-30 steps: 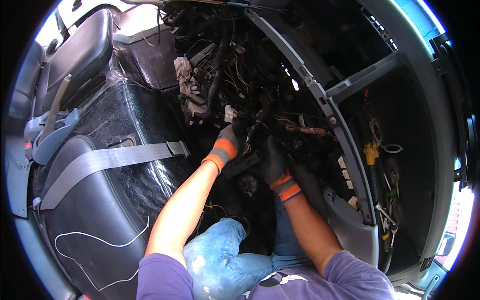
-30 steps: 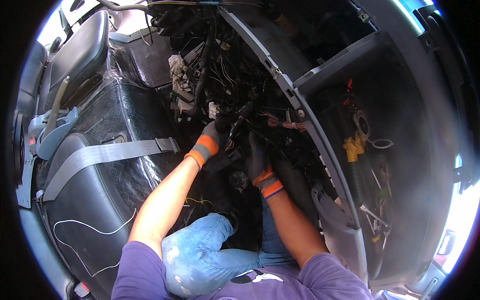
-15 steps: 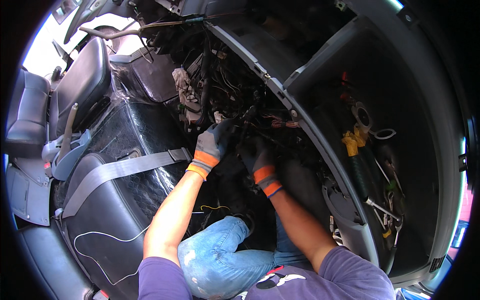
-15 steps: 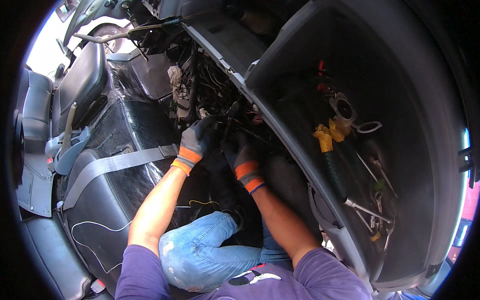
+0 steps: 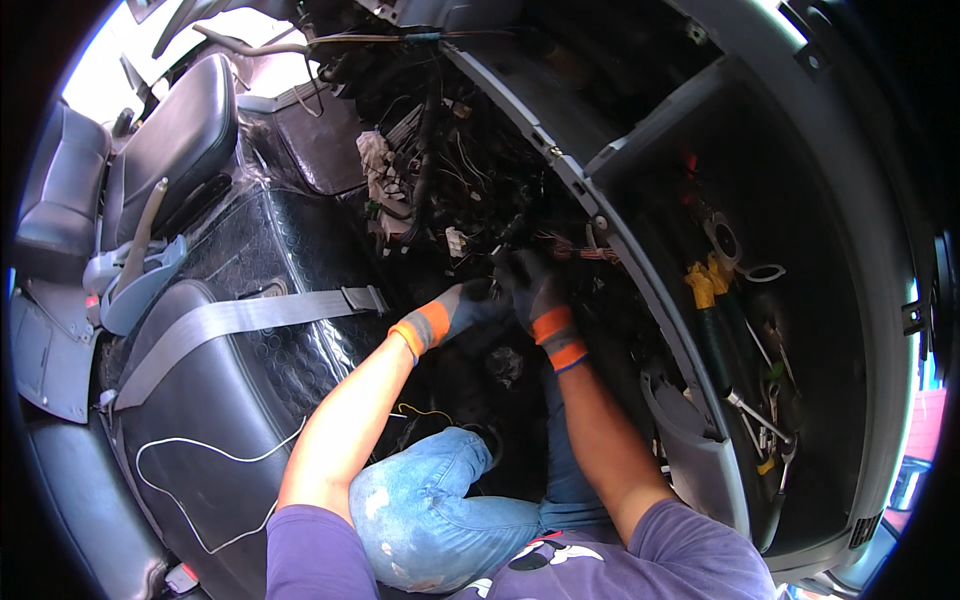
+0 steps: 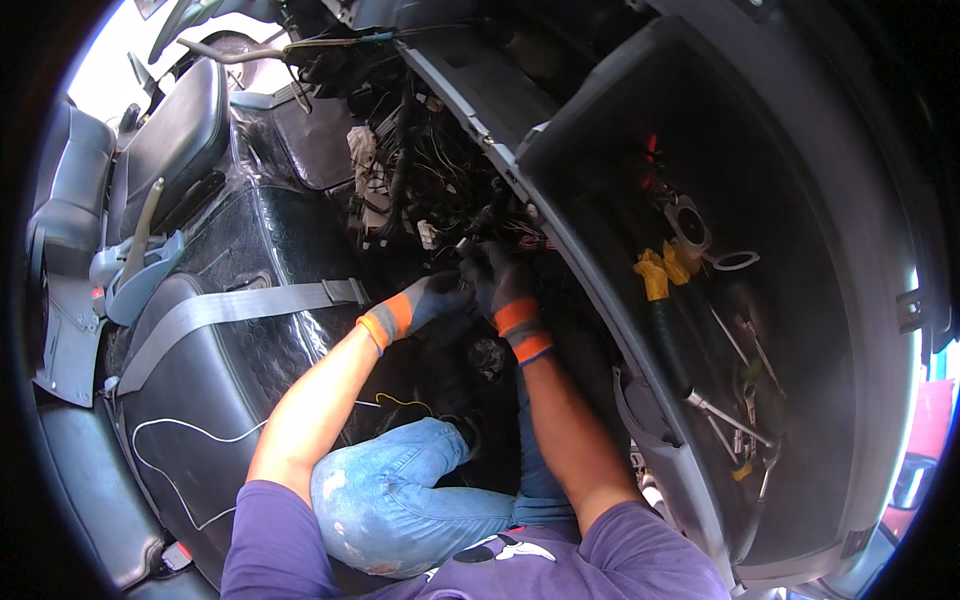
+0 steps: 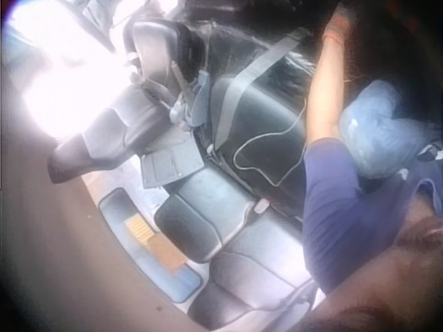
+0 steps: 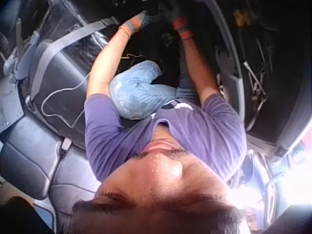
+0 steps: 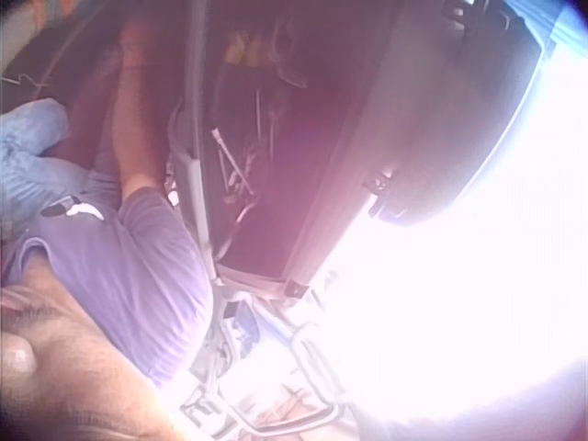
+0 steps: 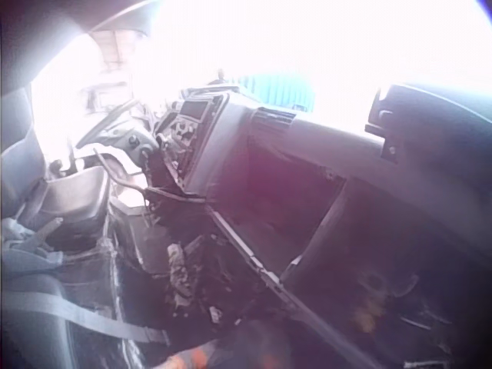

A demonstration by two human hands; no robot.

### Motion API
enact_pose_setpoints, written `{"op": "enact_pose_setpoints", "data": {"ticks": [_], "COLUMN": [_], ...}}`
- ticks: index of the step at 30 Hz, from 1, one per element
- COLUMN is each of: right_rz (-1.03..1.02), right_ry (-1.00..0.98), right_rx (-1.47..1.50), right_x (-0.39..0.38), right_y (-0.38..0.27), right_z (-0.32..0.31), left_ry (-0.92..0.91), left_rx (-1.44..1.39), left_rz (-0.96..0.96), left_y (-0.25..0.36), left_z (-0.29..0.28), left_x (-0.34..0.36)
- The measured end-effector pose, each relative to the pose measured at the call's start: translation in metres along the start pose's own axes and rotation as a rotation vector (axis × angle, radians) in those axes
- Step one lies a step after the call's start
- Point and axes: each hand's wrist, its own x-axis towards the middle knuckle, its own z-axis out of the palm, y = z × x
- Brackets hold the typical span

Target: The person kneels inside a vehicle and works on the wiring harness under the dashboard. They use their hands to separate, connect, and organize various wires and connectors within the confined space.

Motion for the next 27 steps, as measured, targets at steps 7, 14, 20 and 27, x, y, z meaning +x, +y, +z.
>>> {"op": "enact_pose_setpoints", "data": {"ticks": [7,14,20,27], "right_rz": [-0.064,0.027,0.300,0.683], "right_ry": [0.024,0.100,0.043,0.017], "right_rx": [0.230,-0.071,0.607,1.161], "right_x": [-0.010,-0.025,-0.015,-0.011], "right_y": [0.006,0.040,0.036,0.022], "right_z": [0.001,0.016,0.035,0.025], "left_ry": [-0.157,-0.026,-0.157,-0.006], "left_rx": [0.078,-0.349,-0.080,0.223], "left_rz": [0.044,-0.235,0.151,0.067], "left_y": [-0.031,-0.032,-0.027,-0.038], "left_z": [-0.046,-0.057,-0.041,-0.036], "left_x": [0.007,0.019,0.024,0.036]}}
